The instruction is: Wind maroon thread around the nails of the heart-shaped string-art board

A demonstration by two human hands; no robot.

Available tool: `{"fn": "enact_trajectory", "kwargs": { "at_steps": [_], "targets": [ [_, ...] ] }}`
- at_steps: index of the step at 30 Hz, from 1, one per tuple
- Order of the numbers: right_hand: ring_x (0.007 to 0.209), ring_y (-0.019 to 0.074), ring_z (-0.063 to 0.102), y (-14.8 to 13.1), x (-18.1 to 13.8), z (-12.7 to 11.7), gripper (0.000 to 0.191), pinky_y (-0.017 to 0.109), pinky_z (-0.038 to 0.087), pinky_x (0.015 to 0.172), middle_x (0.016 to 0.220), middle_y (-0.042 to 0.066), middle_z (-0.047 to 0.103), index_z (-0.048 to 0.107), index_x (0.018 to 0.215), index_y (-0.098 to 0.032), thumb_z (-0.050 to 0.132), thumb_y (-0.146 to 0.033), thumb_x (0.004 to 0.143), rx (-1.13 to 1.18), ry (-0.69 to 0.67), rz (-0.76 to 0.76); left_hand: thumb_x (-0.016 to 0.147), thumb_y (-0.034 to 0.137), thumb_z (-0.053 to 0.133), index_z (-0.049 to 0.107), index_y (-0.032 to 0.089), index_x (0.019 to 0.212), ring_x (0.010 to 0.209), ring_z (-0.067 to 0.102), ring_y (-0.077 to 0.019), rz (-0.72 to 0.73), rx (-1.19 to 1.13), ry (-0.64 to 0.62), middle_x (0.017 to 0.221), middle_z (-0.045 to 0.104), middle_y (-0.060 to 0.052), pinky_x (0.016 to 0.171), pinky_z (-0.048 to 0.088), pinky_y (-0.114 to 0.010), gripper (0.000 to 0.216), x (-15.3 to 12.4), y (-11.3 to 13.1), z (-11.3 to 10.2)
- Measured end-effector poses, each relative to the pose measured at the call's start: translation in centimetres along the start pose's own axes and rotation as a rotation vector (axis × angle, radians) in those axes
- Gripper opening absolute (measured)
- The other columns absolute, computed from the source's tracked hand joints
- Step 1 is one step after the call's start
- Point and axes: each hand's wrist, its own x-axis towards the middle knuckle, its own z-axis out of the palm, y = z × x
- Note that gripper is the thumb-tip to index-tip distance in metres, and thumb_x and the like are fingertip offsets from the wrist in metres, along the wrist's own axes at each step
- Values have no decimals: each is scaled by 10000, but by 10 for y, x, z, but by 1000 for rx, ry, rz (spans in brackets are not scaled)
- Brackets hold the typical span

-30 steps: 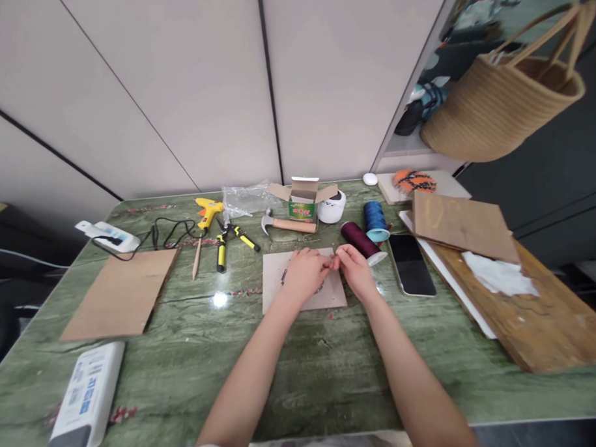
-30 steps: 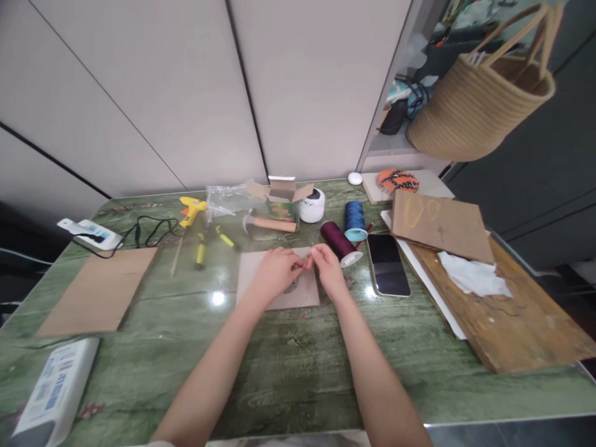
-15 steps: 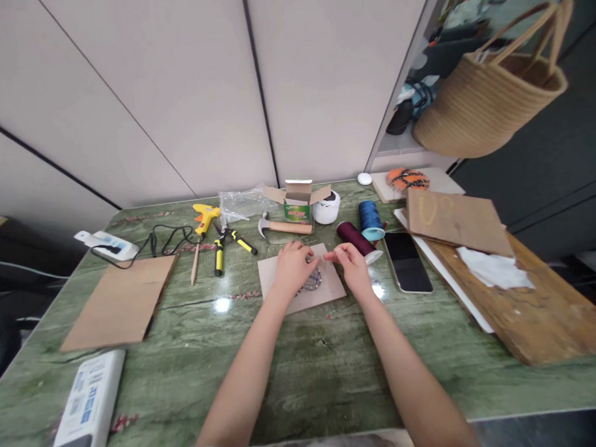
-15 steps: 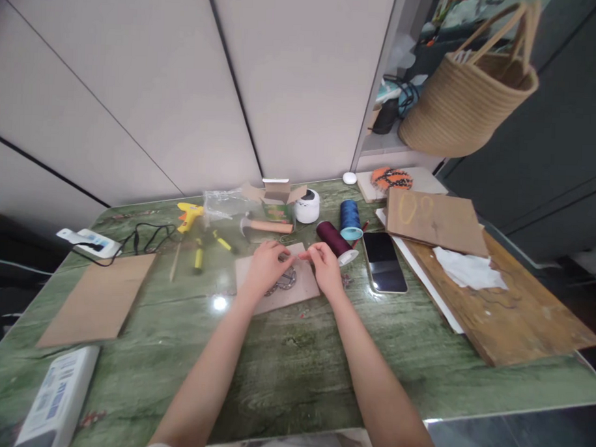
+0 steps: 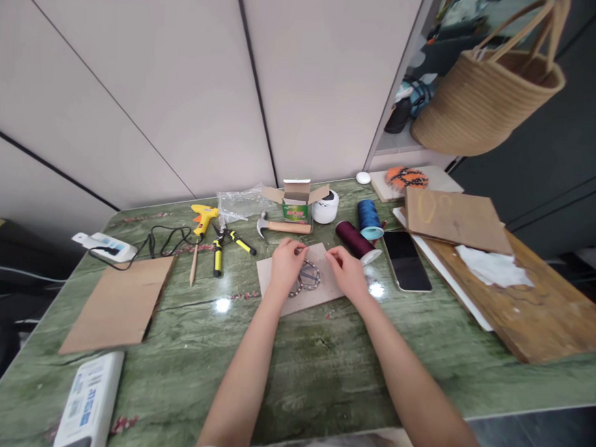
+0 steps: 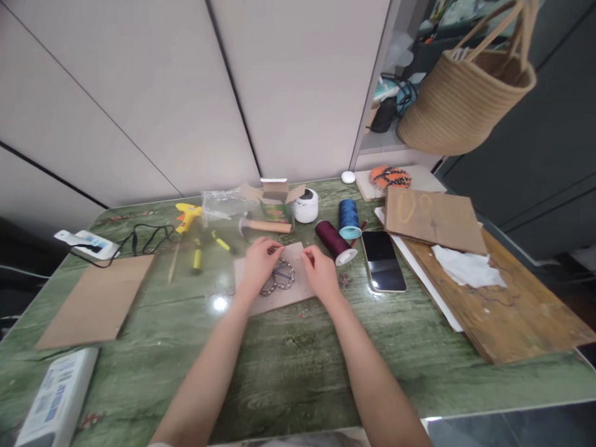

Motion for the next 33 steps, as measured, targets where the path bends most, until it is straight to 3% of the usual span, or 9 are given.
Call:
{"fn": "enact_trajectory", "kwargs": {
  "at_steps": [4, 8, 12, 23, 33],
  "targets": [
    [739, 191, 584, -2, -1, 2, 173, 303, 375, 710, 805, 39, 660, 580, 873, -211, 433, -301, 883, -173, -44, -95, 814, 217, 565, 667, 176, 824, 817, 569, -151, -26, -18, 46, 847, 598, -35, 767, 440, -268, 110, -1, 2, -3],
    [791, 198, 596, -2, 0, 2, 173, 316, 374, 743, 866, 44, 677, 595, 908, -211, 439, -280, 881, -192, -30, -131, 809, 236, 576, 664, 172, 826, 818, 567, -148, -56, -31, 88, 876, 575, -38, 773, 448, -269, 111, -3, 2, -3],
    [696, 178, 595, -6, -2, 2, 142, 312, 379, 733, 726, 11, 666, 606, 862, -216, 492, -300, 860, -181, -36, -120, 789, 260, 609, 660, 165, 814, 846, 559, -151, -47, -18, 129, 927, 551, -46, 803, 449, -276, 110, -2, 1, -1],
    [653, 170, 565, -19, -9, 4, 112, 310, 357, 719, 622, -7, 630, 602, 769, -219, 558, -307, 821, -243, -123, -165, 782, 234, 622, 658, 169, 767, 763, 557, -122, -6, -63, 31, 838, 575, -22, 746, 447, -240, 76, -1, 4, -8],
    [818, 193, 610, -9, -6, 6, 183, 327, 363, 780, 923, 42, 695, 615, 943, -211, 445, -251, 888, -249, -85, -203, 767, 210, 609, 668, 181, 767, 757, 584, -137, -82, -74, -35, 831, 627, -20, 755, 453, -266, 66, 4, -5, -14]
  ]
}}
